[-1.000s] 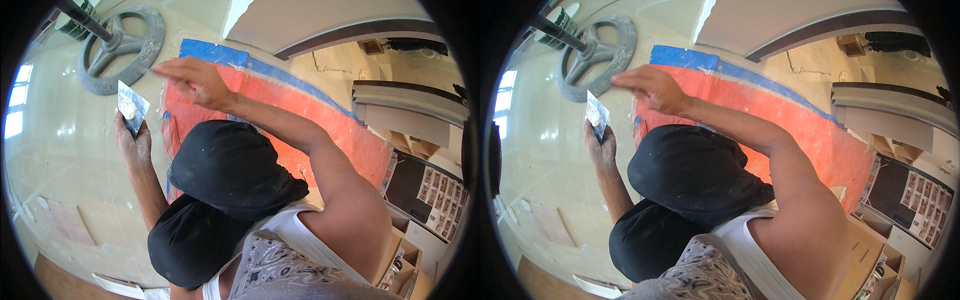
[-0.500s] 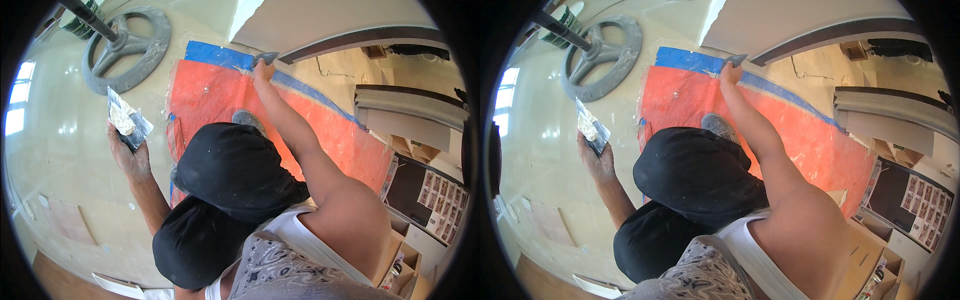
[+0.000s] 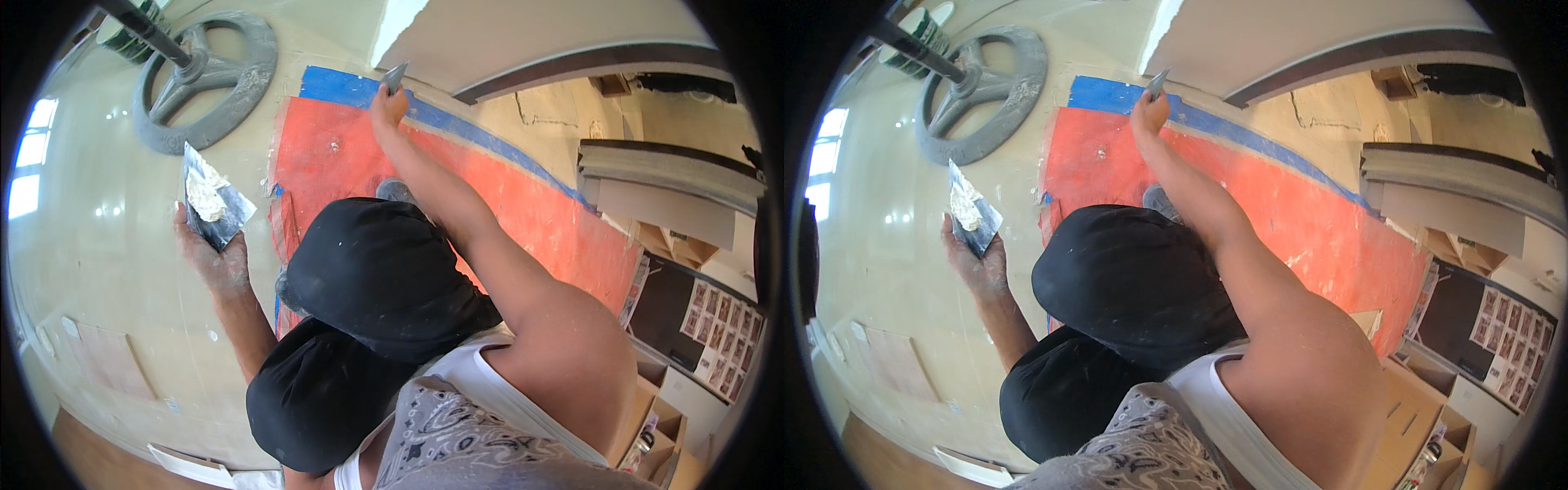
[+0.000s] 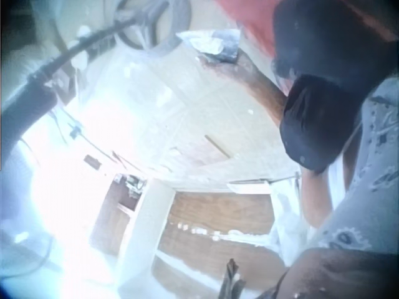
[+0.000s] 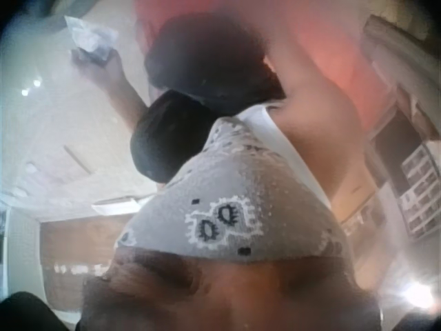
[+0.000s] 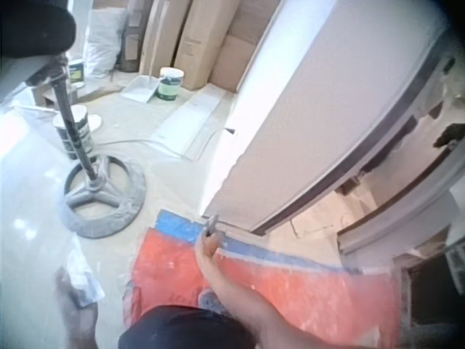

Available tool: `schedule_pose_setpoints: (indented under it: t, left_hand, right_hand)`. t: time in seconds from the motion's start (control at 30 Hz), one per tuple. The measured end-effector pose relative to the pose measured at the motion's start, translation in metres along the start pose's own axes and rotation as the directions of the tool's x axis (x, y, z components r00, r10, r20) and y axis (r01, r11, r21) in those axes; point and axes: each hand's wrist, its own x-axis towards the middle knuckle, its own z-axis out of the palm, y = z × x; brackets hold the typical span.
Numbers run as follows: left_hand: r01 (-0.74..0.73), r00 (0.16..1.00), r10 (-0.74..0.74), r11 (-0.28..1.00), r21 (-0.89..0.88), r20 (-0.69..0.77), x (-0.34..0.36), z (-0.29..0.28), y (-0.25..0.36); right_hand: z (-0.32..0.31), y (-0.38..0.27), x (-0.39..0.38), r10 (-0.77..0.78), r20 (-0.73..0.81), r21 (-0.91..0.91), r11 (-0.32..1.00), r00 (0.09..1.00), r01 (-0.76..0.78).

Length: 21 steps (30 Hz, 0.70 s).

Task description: The person kneels on a protective sheet and uses a putty knife and hawk to apply white filler to a curved wall section and a floor area. The person repeatedly scoops filler and smooths it onto the surfaces.

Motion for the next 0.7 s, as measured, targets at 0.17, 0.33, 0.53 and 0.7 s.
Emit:
schedule_pose_setpoints:
  t: [0.17, 0.33, 0.53, 0.7]
  left_hand:
    - [-0.018, 0.999, 0.018, 0.999, -0.032, -0.029, 0.014, -0.016, -0.016]
    - [-0.020, 0.997, 0.013, 0.994, -0.108, -0.070, 0.038, -0.020, -0.050]
    - [0.021, 0.995, -0.048, 0.960, -0.279, -0.090, 0.037, 0.000, -0.065]
    - [-0.057, 0.997, 0.072, 0.956, -0.287, 0.041, 0.026, 0.011, -0.042]
  right_hand:
    - [-0.057, -0.041, -0.065, -0.070, 0.632, 0.180, 0.982, 0.772, -0.058]
    - [-0.086, -0.145, -0.083, -0.357, 0.784, 0.429, 0.903, 0.508, -0.029]
    - [-0.079, -0.206, -0.085, -0.914, 0.403, 0.757, 0.364, 0.050, 0.542]
    - [-0.056, -0.204, -0.018, -0.794, 0.598, 0.662, 0.410, -0.112, 0.627]
